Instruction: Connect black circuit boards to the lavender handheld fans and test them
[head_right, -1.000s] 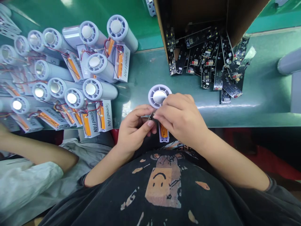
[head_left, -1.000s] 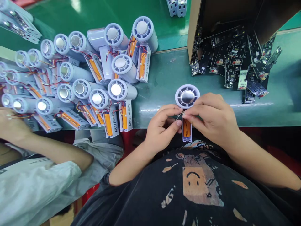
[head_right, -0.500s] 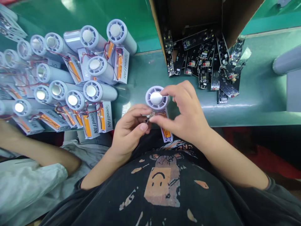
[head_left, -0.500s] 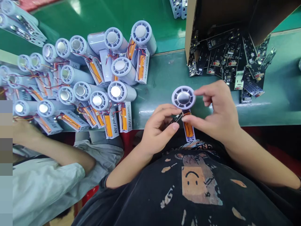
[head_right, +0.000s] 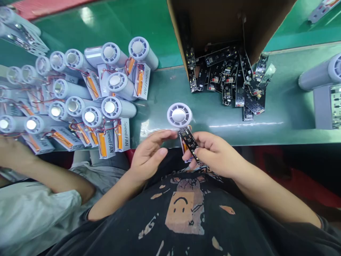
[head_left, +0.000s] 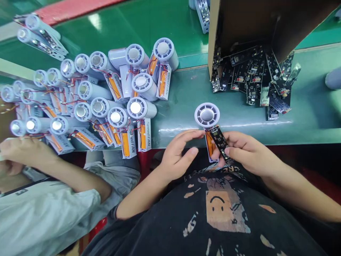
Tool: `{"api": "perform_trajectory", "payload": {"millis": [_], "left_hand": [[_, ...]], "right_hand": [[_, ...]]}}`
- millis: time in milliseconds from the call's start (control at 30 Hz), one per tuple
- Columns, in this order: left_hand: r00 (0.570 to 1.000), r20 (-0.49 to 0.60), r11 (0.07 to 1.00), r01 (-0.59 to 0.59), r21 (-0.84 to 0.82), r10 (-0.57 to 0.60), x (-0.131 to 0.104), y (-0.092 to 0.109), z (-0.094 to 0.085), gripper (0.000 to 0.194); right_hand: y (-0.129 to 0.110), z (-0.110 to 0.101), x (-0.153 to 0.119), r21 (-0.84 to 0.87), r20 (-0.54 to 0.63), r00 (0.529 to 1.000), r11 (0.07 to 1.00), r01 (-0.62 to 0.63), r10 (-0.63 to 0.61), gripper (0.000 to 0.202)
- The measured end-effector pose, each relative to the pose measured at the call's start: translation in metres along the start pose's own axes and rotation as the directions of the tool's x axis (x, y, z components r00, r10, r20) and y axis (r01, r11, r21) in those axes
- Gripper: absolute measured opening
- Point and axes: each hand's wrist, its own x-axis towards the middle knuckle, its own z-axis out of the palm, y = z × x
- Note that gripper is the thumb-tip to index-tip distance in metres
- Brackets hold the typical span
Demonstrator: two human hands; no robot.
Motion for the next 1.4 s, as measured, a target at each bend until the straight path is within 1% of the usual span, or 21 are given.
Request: {"api": "perform_trajectory", "payload": {"millis": [33, 67, 100, 167, 233, 300, 400, 433, 500, 600, 667, 733, 767, 867, 900, 967, 1067, 1167, 1267, 1400], "left_hand": [[0.999, 0.015, 0.993, -0.041, 0.11, 0.04, 0.005, -0.001, 0.001, 0.037], [0.997, 0.033, 0.974, -0.081, 0.211, 0.075, 0.01, -0.001, 0.004, 0.039], [0.994, 0.046, 0.951, -0.113, 0.288, 0.104, 0.015, -0.001, 0.006, 0.042], [0.99, 0.056, 0.918, -0.144, 0.369, 0.133, 0.023, 0.0, 0.013, 0.049], [0.989, 0.063, 0.909, -0.148, 0.39, 0.134, 0.029, 0.0, 0.017, 0.049], [0.986, 0.09, 0.907, -0.166, 0.388, 0.142, 0.033, -0.001, 0.018, 0.039], [0.985, 0.11, 0.91, -0.166, 0.379, 0.134, 0.036, -0.002, 0.012, 0.013], [0.986, 0.111, 0.912, -0.161, 0.378, 0.128, 0.037, -0.003, 0.009, 0.009], [0.986, 0.107, 0.906, -0.16, 0.391, 0.128, 0.036, -0.002, 0.001, 0.009], [0.977, 0.102, 0.864, -0.213, 0.456, 0.187, 0.034, -0.001, -0.008, 0.013], [0.972, 0.085, 0.825, -0.23, 0.516, 0.218, 0.031, -0.001, -0.011, 0.015], [0.969, 0.081, 0.789, -0.239, 0.567, 0.235, 0.029, -0.001, -0.012, 0.015], [0.966, 0.085, 0.773, -0.245, 0.585, 0.242, 0.028, 0.0, -0.011, 0.015], [0.957, 0.093, 0.749, -0.274, 0.603, 0.275, 0.027, 0.001, -0.008, 0.016], [0.958, 0.082, 0.755, -0.268, 0.599, 0.275, 0.027, 0.002, -0.008, 0.016], [0.969, 0.044, 0.793, -0.225, 0.566, 0.243, 0.028, 0.004, -0.008, 0.015], [0.986, 0.022, 0.865, -0.157, 0.476, 0.167, 0.028, 0.007, -0.011, 0.017], [0.986, 0.044, 0.879, -0.162, 0.448, 0.159, 0.028, 0.008, -0.012, 0.01], [0.982, 0.015, 0.835, -0.168, 0.524, 0.188, 0.031, 0.008, -0.009, 0.009], [0.981, -0.061, 0.71, -0.09, 0.698, 0.185, 0.035, 0.01, -0.001, 0.012]], "right_hand": [[0.002, 0.0, -0.001, 0.085, -0.01, 1.0, 0.996, 0.005, -0.004, 0.013], [0.005, 0.0, -0.002, 0.128, -0.035, 0.999, 0.992, 0.019, -0.015, 0.015], [0.007, 0.001, -0.004, 0.128, -0.065, 0.997, 0.991, 0.038, -0.029, 0.017], [0.009, 0.004, -0.006, 0.033, -0.095, 0.993, 0.997, 0.07, -0.067, 0.019], [0.01, 0.007, -0.007, -0.082, -0.073, 0.994, 0.993, 0.081, -0.087, 0.022], [0.011, 0.009, -0.006, -0.097, -0.036, 0.996, 0.992, 0.08, -0.084, 0.029], [0.013, 0.009, -0.003, 0.024, 0.022, 1.0, 0.999, 0.022, -0.022, 0.029], [0.015, 0.008, -0.001, 0.071, 0.041, 0.999, 0.997, 0.003, -0.006, 0.029], [0.02, 0.007, 0.002, 0.17, 0.063, 0.998, 0.985, -0.006, -0.005, 0.032], [0.027, 0.006, 0.005, 0.303, 0.072, 0.997, 0.953, 0.0, -0.023, 0.033], [0.029, 0.005, 0.007, 0.331, 0.07, 0.997, 0.944, 0.0, -0.024, 0.034], [0.027, 0.004, 0.008, 0.279, 0.079, 0.997, 0.96, -0.002, -0.021, 0.038], [0.025, 0.004, 0.009, 0.225, 0.083, 0.996, 0.974, 0.0, -0.019, 0.04], [0.018, 0.003, 0.011, 0.003, 0.067, 0.997, 1.0, 0.029, -0.029, 0.044], [0.016, 0.004, 0.011, -0.052, 0.053, 0.998, 0.998, 0.045, -0.042, 0.044], [0.014, 0.004, 0.012, -0.103, 0.025, 0.997, 0.992, 0.069, -0.067, 0.043], [0.015, 0.004, 0.012, -0.085, -0.006, 0.995, 0.992, 0.096, -0.097, 0.043], [0.017, 0.003, 0.012, -0.056, -0.024, 0.994, 0.993, 0.106, -0.107, 0.041], [0.016, 0.004, 0.013, 0.006, -0.06, 0.997, 0.999, 0.048, -0.048, 0.04], [0.013, 0.006, 0.017, 0.034, -0.13, 0.99, 0.999, -0.042, 0.046, 0.04]]}}
